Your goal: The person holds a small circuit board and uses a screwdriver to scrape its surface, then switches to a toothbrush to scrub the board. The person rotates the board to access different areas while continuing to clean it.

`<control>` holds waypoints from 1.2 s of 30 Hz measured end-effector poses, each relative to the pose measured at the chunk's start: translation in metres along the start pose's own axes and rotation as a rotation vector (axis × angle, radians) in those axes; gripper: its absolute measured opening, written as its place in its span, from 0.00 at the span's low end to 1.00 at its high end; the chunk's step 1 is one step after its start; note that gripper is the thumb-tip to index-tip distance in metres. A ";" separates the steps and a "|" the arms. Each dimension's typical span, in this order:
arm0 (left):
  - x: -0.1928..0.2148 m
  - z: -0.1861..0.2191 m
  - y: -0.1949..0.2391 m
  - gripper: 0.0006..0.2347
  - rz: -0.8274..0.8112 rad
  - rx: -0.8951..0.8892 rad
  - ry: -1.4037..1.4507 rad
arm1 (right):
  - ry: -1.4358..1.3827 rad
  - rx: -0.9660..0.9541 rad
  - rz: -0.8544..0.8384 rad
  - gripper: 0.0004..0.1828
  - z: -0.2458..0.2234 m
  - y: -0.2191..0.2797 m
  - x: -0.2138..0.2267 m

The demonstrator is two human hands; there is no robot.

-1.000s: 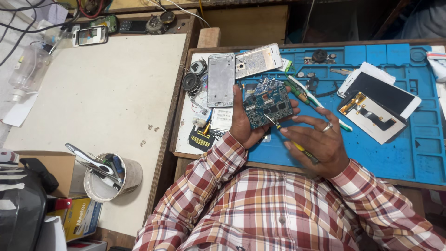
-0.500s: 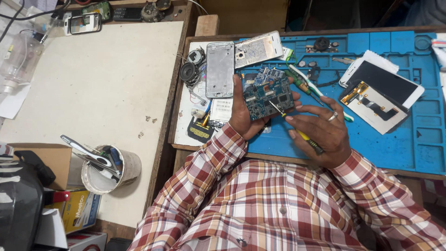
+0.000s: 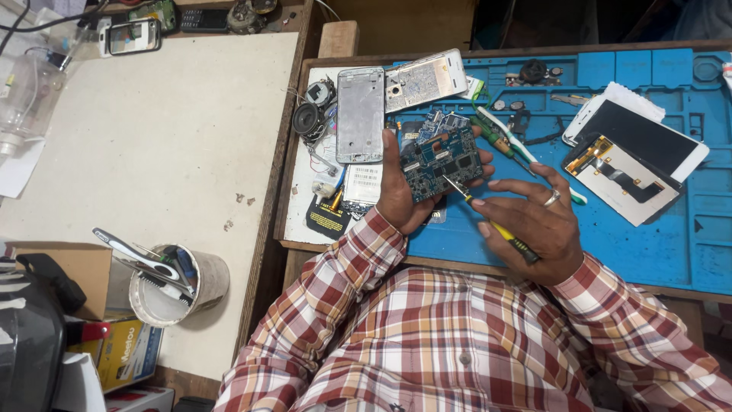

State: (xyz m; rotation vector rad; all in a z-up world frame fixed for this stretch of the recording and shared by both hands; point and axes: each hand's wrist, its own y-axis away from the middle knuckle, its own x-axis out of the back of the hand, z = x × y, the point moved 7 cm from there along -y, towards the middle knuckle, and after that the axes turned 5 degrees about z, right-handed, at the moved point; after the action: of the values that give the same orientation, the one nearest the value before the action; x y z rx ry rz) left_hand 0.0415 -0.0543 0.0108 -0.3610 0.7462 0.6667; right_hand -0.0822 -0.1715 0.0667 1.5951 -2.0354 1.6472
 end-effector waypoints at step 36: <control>-0.007 0.014 0.004 0.48 0.045 -0.246 -0.490 | -0.021 0.044 0.067 0.18 -0.013 -0.005 0.003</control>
State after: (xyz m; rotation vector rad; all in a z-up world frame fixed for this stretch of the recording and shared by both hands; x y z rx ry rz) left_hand 0.0421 -0.0469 0.0256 -0.3851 0.2060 0.8521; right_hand -0.0868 -0.1629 0.0773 1.5811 -2.0996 1.7162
